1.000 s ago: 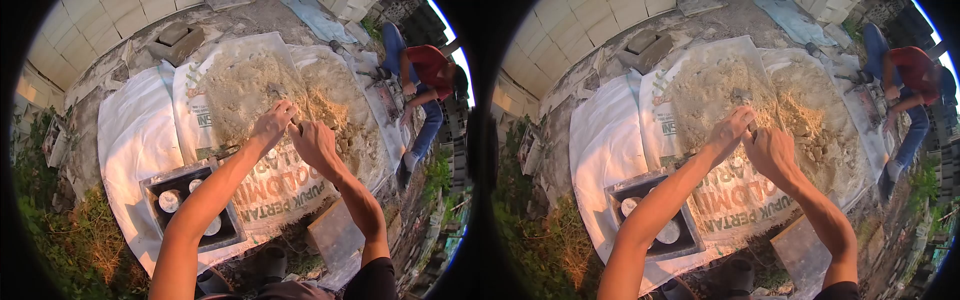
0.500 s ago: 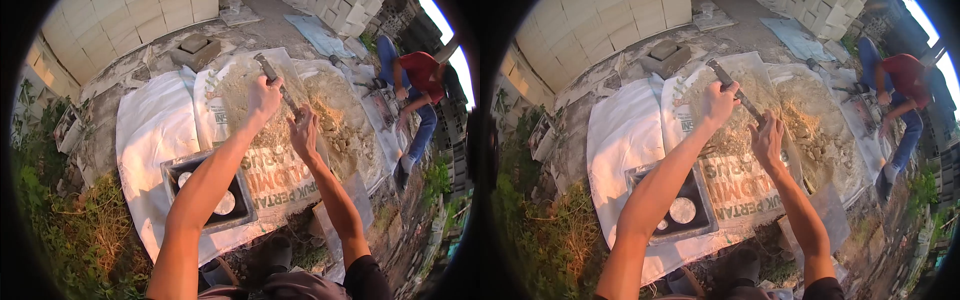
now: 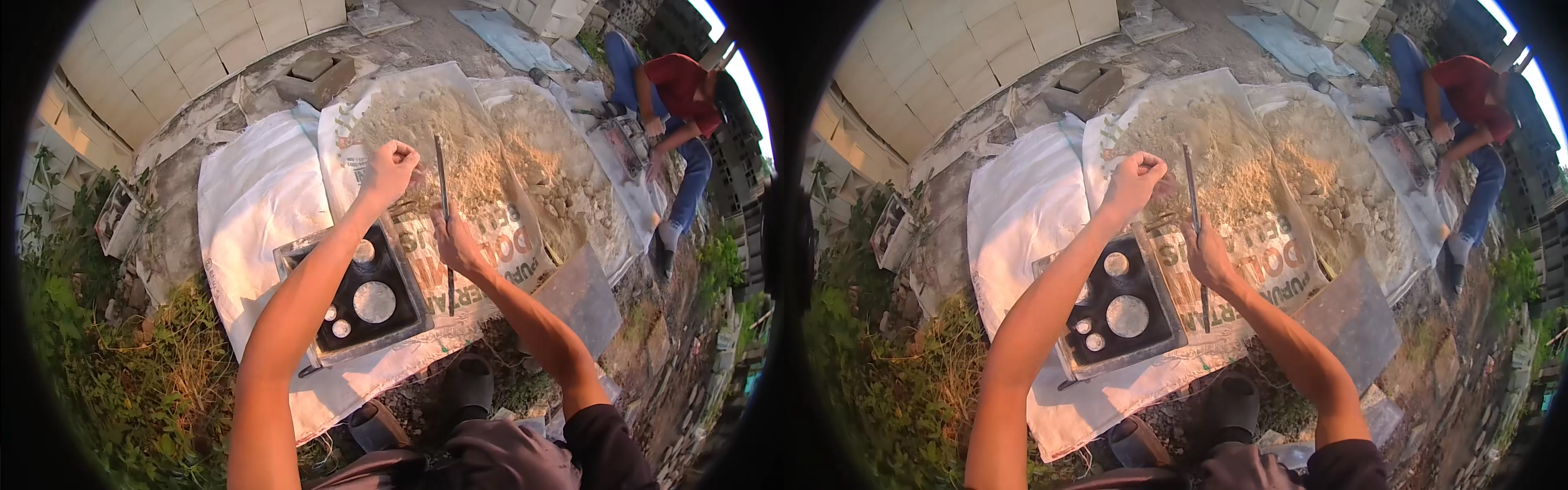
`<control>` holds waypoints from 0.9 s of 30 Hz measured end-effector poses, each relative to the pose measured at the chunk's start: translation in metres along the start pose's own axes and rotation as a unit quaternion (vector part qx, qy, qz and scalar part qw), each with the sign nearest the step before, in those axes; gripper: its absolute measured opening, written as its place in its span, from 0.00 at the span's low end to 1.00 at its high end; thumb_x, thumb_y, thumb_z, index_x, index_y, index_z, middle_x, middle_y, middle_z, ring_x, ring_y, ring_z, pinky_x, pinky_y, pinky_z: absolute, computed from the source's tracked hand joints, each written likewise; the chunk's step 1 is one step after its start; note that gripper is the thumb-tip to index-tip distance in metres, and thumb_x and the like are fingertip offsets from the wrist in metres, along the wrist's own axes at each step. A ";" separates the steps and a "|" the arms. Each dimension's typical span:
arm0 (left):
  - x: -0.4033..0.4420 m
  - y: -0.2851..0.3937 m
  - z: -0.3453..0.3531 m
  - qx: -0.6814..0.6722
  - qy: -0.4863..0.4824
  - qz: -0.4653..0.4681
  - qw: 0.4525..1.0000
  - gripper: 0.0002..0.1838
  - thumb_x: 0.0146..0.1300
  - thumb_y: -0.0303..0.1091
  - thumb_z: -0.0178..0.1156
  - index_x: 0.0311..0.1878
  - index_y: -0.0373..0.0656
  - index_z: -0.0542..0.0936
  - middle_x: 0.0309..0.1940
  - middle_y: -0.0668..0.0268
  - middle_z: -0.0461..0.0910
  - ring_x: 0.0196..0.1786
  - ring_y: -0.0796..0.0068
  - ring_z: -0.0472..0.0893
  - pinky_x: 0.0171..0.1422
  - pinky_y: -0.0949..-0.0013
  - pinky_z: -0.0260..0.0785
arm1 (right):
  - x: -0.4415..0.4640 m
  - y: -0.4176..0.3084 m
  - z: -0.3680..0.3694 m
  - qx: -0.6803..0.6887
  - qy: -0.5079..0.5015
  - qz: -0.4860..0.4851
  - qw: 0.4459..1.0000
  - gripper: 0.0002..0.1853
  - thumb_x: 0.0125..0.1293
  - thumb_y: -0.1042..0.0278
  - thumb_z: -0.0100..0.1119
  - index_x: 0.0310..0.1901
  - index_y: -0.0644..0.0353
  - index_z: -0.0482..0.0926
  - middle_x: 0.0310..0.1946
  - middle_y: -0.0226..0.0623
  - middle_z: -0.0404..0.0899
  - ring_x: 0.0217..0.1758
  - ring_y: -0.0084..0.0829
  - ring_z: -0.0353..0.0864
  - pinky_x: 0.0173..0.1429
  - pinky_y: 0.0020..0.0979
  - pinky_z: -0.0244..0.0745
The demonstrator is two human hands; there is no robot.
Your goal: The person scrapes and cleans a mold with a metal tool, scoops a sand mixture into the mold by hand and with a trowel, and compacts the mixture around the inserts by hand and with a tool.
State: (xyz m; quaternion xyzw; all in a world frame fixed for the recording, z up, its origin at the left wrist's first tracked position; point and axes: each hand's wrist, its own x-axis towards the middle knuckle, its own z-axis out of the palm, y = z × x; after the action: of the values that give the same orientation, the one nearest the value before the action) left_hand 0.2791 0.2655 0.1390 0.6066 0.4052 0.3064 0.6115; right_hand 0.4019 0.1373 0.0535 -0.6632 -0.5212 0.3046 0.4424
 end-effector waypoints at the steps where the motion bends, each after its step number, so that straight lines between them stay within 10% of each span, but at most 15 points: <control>1: -0.003 -0.010 -0.005 -0.001 0.002 0.004 1.000 0.12 0.65 0.35 0.56 0.43 0.34 0.74 0.35 0.56 0.82 0.39 0.63 0.83 0.41 0.68 0.76 | -0.011 -0.002 -0.004 -0.001 0.000 -0.004 1.000 0.17 0.71 0.59 0.47 0.50 0.66 0.65 0.26 0.52 0.75 0.28 0.47 0.76 0.36 0.42 0.69; 3: -0.016 -0.040 -0.014 0.353 0.003 0.098 0.930 0.16 0.66 0.42 0.55 0.45 0.37 0.74 0.35 0.55 0.82 0.41 0.56 0.82 0.46 0.60 0.74 | -0.037 -0.003 -0.014 0.042 -0.030 0.156 0.986 0.18 0.72 0.56 0.43 0.48 0.66 0.68 0.27 0.51 0.75 0.30 0.46 0.77 0.38 0.42 0.69; 6: -0.028 -0.104 -0.035 0.535 0.054 0.155 0.829 0.22 0.67 0.51 0.51 0.48 0.39 0.74 0.36 0.55 0.82 0.44 0.51 0.80 0.50 0.55 0.71 | -0.066 0.029 -0.013 0.026 -0.049 0.232 0.971 0.20 0.72 0.55 0.43 0.49 0.66 0.72 0.30 0.52 0.78 0.35 0.46 0.79 0.41 0.41 0.70; 9: -0.040 -0.087 -0.048 0.460 -0.060 -0.037 0.885 0.25 0.67 0.56 0.46 0.51 0.42 0.74 0.38 0.54 0.82 0.45 0.51 0.80 0.52 0.54 0.70 | -0.085 0.032 -0.015 -0.056 -0.065 0.205 0.975 0.21 0.69 0.56 0.47 0.52 0.66 0.73 0.36 0.55 0.80 0.38 0.46 0.80 0.45 0.41 0.71; 15: -0.034 -0.090 -0.042 0.515 -0.022 -0.031 0.856 0.30 0.68 0.59 0.41 0.45 0.41 0.79 0.36 0.48 0.82 0.46 0.50 0.80 0.52 0.53 0.70 | -0.039 -0.023 -0.044 -0.214 -0.111 0.110 0.964 0.25 0.69 0.62 0.45 0.65 0.60 0.65 0.37 0.52 0.82 0.42 0.50 0.81 0.46 0.43 0.72; 17: -0.031 -0.090 -0.039 0.514 -0.013 -0.025 0.857 0.31 0.68 0.58 0.39 0.41 0.40 0.81 0.35 0.47 0.82 0.44 0.49 0.81 0.51 0.53 0.71 | -0.005 -0.055 -0.054 -0.265 -0.212 0.178 0.924 0.22 0.71 0.62 0.42 0.63 0.59 0.68 0.26 0.42 0.78 0.28 0.38 0.77 0.36 0.39 0.71; 20: -0.027 -0.093 -0.032 0.515 0.017 -0.021 0.857 0.32 0.69 0.56 0.37 0.32 0.38 0.82 0.31 0.45 0.81 0.41 0.48 0.81 0.49 0.53 0.73 | 0.053 -0.019 -0.062 -0.360 -0.346 -0.003 0.867 0.17 0.73 0.62 0.39 0.54 0.57 0.74 0.24 0.33 0.73 0.21 0.24 0.68 0.22 0.31 0.64; 27: -0.023 -0.121 -0.036 0.541 0.101 0.121 0.826 0.30 0.69 0.48 0.42 0.18 0.39 0.80 0.18 0.49 0.79 0.25 0.52 0.81 0.32 0.56 0.76 | 0.154 -0.084 -0.061 -0.516 -0.500 0.115 0.686 0.23 0.73 0.55 0.39 0.67 0.46 0.65 0.40 0.38 0.82 0.25 0.28 0.77 0.28 0.32 0.73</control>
State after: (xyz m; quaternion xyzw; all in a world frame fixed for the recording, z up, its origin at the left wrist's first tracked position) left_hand 0.2226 0.2544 0.0240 0.8500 0.4890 0.1694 0.0989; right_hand 0.4607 0.2744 0.1637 -0.5907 -0.6597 0.3228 -0.3341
